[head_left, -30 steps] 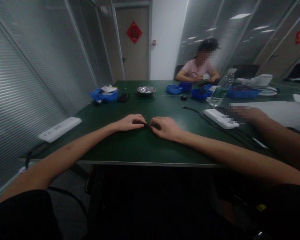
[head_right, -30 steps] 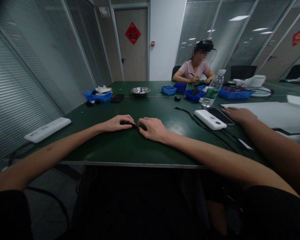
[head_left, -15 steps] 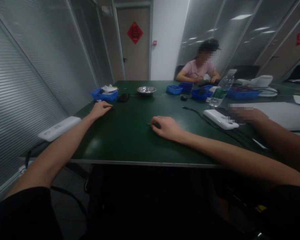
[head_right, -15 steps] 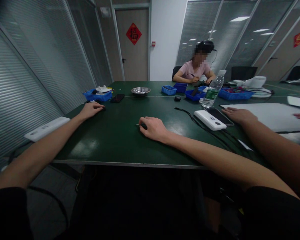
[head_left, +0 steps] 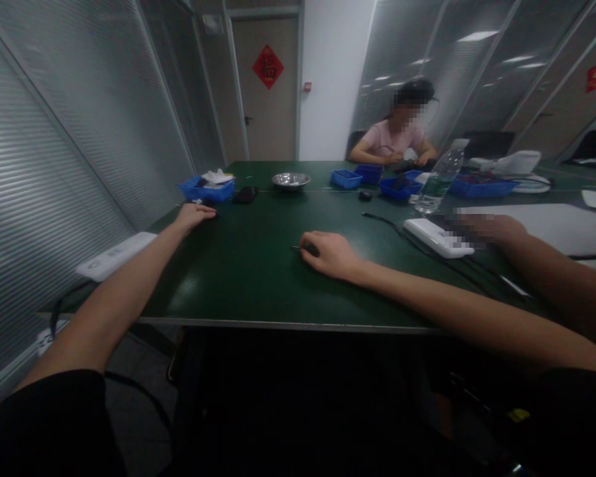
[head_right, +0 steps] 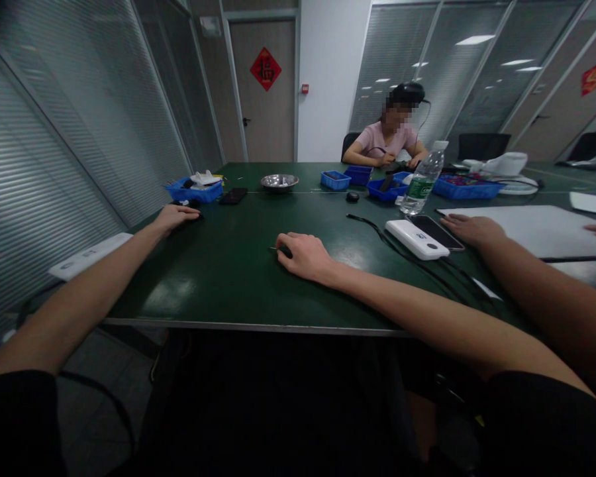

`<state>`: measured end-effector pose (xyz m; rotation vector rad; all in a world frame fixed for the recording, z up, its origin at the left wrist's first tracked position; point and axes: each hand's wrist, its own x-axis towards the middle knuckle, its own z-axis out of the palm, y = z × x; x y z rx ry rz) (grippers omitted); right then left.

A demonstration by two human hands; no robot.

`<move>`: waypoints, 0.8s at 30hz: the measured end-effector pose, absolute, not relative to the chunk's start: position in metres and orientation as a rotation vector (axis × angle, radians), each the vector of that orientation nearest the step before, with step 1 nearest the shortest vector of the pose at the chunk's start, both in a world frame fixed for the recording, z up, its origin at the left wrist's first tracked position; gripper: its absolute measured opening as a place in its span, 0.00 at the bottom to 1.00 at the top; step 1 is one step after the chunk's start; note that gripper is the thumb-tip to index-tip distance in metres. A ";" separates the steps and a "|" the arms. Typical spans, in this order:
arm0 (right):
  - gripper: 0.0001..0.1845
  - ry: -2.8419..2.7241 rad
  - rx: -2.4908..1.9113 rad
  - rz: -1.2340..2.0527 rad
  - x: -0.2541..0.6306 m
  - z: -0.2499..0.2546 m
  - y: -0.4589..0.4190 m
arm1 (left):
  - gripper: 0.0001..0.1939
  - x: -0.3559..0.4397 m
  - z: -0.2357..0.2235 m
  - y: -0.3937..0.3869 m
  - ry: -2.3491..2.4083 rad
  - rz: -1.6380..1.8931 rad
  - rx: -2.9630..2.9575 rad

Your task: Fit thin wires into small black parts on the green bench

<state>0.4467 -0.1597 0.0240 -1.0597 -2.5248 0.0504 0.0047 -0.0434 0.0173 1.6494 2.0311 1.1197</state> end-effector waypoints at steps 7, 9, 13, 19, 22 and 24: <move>0.10 -2.526 -1.046 0.039 0.446 0.020 -0.157 | 0.15 0.022 0.018 -0.052 2.031 1.079 1.744; 0.10 -2.522 -1.023 0.041 0.446 0.019 -0.155 | 0.15 0.036 0.018 -0.054 1.889 1.017 1.881; 0.12 -2.506 -0.975 0.068 0.447 0.019 -0.155 | 0.17 0.086 0.017 -0.068 1.430 0.866 2.126; 0.12 -2.518 -0.929 0.091 0.447 0.024 -0.160 | 0.18 0.158 0.020 -0.111 0.878 0.727 2.262; 0.11 -2.536 -0.887 0.084 0.447 0.025 -0.162 | 0.17 0.169 0.019 -0.121 0.816 0.741 2.273; 0.11 -2.536 -0.869 0.071 0.446 0.024 -0.162 | 0.16 0.170 0.018 -0.122 0.807 0.754 2.277</move>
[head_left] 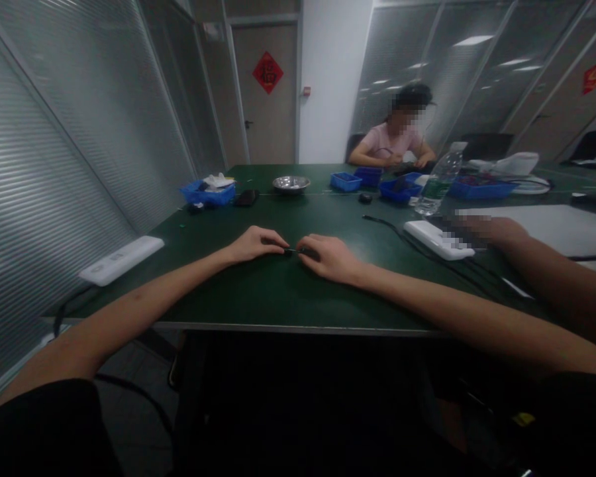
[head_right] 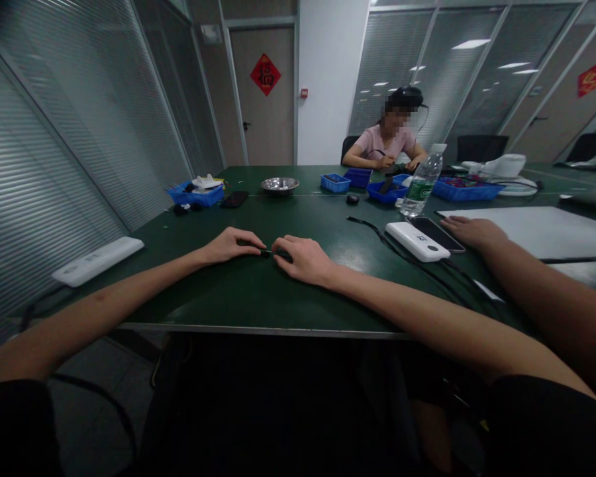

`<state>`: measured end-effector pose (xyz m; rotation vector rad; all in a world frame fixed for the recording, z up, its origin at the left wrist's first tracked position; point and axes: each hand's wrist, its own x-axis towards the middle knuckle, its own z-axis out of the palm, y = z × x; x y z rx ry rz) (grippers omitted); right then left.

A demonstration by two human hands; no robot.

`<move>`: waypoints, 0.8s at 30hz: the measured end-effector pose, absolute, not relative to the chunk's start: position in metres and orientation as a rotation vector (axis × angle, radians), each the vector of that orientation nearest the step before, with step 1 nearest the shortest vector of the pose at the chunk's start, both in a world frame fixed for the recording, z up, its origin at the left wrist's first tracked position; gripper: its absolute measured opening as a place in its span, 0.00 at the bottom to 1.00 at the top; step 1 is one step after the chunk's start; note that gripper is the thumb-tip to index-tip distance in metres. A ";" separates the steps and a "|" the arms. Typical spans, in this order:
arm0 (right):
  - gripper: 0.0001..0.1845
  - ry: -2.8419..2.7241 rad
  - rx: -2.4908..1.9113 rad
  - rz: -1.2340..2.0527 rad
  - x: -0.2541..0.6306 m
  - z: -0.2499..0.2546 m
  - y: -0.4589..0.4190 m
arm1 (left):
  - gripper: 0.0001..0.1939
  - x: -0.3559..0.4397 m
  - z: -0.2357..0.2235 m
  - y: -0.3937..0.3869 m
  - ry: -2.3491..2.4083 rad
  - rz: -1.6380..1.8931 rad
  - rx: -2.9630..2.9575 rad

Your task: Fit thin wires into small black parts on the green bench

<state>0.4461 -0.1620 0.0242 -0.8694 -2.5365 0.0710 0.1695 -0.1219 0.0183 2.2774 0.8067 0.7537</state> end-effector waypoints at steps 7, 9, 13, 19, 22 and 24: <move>0.11 -2.525 -0.872 0.080 0.445 0.026 -0.164 | 0.13 0.167 0.018 -0.122 0.763 0.781 2.295; 0.10 -2.523 -0.876 0.079 0.445 0.027 -0.164 | 0.13 0.167 0.019 -0.123 0.767 0.782 2.291; 0.09 -2.531 -0.888 0.078 0.445 0.027 -0.164 | 0.13 0.166 0.020 -0.124 0.849 0.781 2.291; 0.11 -2.561 -0.823 0.116 0.445 0.027 -0.165 | 0.14 0.171 0.021 -0.128 0.826 0.753 2.266; 0.11 -2.584 -0.792 0.114 0.444 0.026 -0.164 | 0.15 0.176 0.020 -0.130 0.774 0.738 2.237; 0.12 -2.585 -0.787 0.108 0.443 0.026 -0.165 | 0.17 0.177 0.019 -0.129 0.757 0.723 2.207</move>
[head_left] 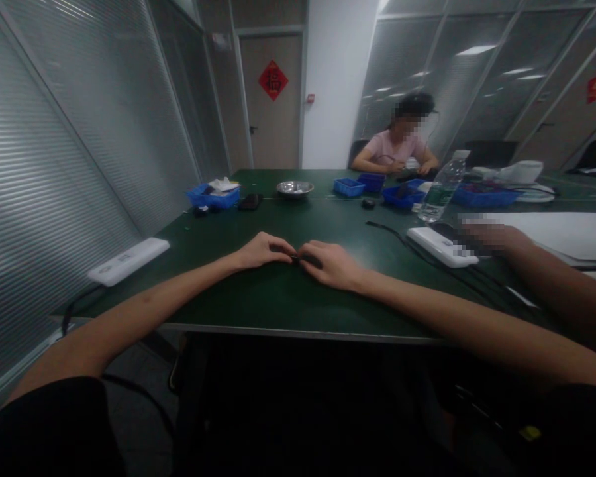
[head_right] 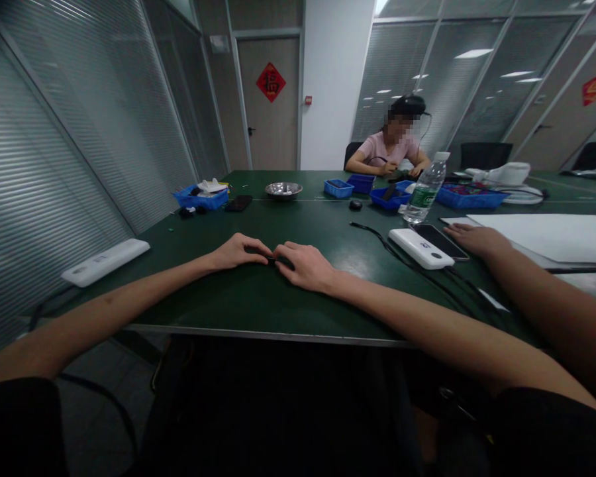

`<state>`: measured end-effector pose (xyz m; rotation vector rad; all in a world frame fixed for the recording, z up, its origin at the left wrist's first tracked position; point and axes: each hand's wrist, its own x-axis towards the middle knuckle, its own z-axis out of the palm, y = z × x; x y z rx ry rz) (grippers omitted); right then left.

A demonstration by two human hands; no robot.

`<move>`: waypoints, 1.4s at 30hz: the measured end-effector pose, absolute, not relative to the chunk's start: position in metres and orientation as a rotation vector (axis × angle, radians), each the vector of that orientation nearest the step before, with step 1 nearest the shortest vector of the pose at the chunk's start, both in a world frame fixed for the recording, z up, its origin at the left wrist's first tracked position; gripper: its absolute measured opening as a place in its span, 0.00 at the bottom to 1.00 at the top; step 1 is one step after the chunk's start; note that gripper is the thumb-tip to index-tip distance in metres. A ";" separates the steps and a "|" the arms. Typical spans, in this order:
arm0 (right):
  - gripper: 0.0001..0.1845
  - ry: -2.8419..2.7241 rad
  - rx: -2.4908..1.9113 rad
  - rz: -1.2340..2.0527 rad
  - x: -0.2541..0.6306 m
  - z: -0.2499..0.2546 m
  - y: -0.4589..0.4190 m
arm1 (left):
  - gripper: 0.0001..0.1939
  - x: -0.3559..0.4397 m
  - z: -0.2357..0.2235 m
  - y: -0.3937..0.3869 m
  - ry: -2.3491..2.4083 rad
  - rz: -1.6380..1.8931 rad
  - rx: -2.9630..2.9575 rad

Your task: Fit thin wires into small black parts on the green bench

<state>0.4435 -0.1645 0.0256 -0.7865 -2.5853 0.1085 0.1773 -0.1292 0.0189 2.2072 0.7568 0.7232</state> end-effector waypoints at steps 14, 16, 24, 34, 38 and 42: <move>0.11 -2.516 -0.814 0.096 0.444 0.023 -0.161 | 0.22 0.172 0.017 -0.119 0.768 0.602 2.130; 0.11 -2.508 -0.805 0.102 0.444 0.022 -0.161 | 0.23 0.172 0.018 -0.119 0.773 0.594 2.127; 0.10 -2.523 -0.745 0.122 0.446 0.022 -0.160 | 0.23 0.172 0.023 -0.123 0.766 0.581 2.108; 0.10 -2.555 -0.698 0.171 0.447 0.027 -0.165 | 0.23 0.171 0.021 -0.122 0.744 0.603 2.090; 0.10 -2.563 -0.699 0.180 0.447 0.027 -0.164 | 0.22 0.170 0.023 -0.122 0.775 0.568 2.095; 0.09 -2.550 -0.706 0.164 0.446 0.024 -0.162 | 0.18 0.170 0.024 -0.123 0.719 0.575 2.104</move>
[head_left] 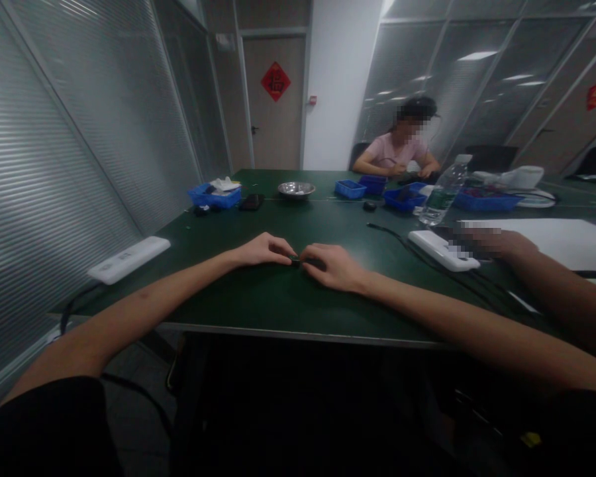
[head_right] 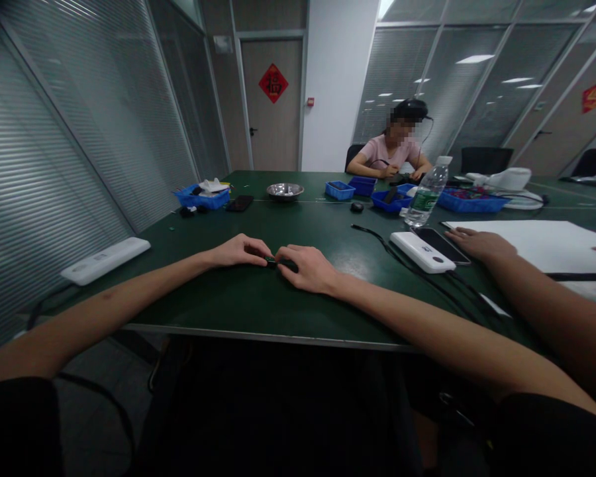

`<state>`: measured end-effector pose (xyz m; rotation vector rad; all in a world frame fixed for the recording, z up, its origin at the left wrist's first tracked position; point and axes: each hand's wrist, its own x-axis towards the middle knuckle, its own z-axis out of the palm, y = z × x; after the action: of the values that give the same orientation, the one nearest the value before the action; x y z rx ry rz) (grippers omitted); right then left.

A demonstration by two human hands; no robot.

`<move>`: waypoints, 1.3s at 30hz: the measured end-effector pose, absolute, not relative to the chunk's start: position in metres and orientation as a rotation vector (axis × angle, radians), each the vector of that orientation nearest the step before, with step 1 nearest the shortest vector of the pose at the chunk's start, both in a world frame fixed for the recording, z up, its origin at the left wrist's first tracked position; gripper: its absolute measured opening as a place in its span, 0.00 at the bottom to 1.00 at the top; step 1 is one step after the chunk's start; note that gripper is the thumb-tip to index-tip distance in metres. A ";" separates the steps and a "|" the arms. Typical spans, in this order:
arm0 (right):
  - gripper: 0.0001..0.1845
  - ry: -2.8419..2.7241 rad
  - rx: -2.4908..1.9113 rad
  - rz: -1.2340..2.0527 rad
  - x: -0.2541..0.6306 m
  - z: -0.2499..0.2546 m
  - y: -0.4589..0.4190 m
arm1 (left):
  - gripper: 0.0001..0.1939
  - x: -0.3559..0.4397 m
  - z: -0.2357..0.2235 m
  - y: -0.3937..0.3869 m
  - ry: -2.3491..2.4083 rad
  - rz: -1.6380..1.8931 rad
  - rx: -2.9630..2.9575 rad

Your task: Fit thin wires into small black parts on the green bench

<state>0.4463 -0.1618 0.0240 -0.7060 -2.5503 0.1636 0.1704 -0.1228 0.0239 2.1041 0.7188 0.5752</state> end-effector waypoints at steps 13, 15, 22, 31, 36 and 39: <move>0.10 -2.512 -0.737 0.135 0.447 0.021 -0.158 | 0.19 0.173 0.019 -0.126 0.738 0.637 2.071; 0.09 -2.502 -0.749 0.142 0.447 0.021 -0.159 | 0.19 0.174 0.020 -0.126 0.738 0.637 2.082; 0.08 -2.424 -0.859 0.159 0.449 0.022 -0.158 | 0.19 0.167 0.019 -0.119 0.827 0.760 2.167; 0.10 -2.494 -0.831 0.120 0.447 0.021 -0.158 | 0.18 0.170 0.020 -0.125 0.822 0.728 2.215; 0.10 -2.525 -0.793 0.142 0.446 0.021 -0.157 | 0.16 0.173 0.020 -0.128 0.770 0.709 2.254; 0.10 -2.519 -0.800 0.131 0.446 0.021 -0.158 | 0.16 0.174 0.019 -0.127 0.768 0.721 2.244</move>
<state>0.4464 -0.1583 0.0211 -0.8001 -2.5186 0.1313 0.1738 -0.1270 0.0187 2.2436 0.7676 0.7205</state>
